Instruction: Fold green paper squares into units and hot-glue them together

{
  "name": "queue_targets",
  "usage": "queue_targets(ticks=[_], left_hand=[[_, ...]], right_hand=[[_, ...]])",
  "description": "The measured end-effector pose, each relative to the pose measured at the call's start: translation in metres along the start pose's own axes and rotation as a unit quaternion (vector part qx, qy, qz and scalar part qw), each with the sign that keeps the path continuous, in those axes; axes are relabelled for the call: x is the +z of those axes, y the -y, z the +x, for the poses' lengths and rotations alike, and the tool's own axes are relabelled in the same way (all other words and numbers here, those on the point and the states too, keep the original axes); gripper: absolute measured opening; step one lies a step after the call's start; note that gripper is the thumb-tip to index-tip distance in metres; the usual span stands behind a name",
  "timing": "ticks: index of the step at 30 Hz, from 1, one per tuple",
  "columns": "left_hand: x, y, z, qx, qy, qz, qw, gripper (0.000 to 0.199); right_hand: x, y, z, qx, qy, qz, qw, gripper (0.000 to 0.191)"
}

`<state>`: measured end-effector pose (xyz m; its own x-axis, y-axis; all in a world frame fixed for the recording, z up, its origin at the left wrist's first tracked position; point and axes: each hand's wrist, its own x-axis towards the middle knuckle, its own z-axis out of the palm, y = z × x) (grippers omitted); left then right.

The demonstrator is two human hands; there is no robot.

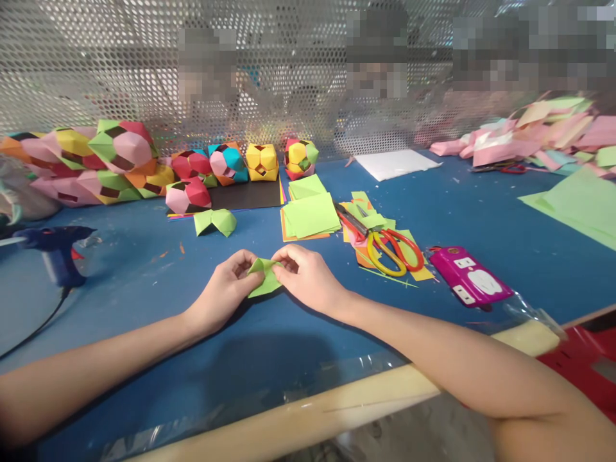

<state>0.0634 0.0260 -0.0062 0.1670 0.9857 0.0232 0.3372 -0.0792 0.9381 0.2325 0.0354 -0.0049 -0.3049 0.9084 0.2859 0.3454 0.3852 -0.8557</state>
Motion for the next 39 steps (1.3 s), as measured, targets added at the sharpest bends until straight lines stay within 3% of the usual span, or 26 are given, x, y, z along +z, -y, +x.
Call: queue_targets(ticks=[12,20,31,35,39], left_hand=[[0.0013,-0.0022,-0.0015,-0.005,0.012,0.019,1.000,0.008],[0.0029,-0.0045,-0.0025,0.034,0.034,0.093,0.995,0.006],[0.0041,-0.0065,-0.0047,0.043,0.045,0.122,0.991,0.004],[0.0013,-0.0031,-0.0023,0.032,0.009,0.078,0.996,0.011],[-0.0013,0.0019,0.0007,0.029,-0.022,0.046,0.998,0.010]], right_hand=[[-0.0004,0.0005,-0.0012,-0.013,-0.001,-0.024,1.000,0.008],[-0.0003,0.0050,-0.0018,-0.116,-0.017,-0.055,0.992,0.011],[0.0009,0.0050,-0.0034,-0.149,-0.019,-0.083,0.985,0.016],[0.0000,0.0025,-0.0027,-0.129,-0.016,-0.107,0.986,0.009],[-0.0005,-0.0022,-0.0006,-0.082,-0.018,-0.120,0.989,0.015]])
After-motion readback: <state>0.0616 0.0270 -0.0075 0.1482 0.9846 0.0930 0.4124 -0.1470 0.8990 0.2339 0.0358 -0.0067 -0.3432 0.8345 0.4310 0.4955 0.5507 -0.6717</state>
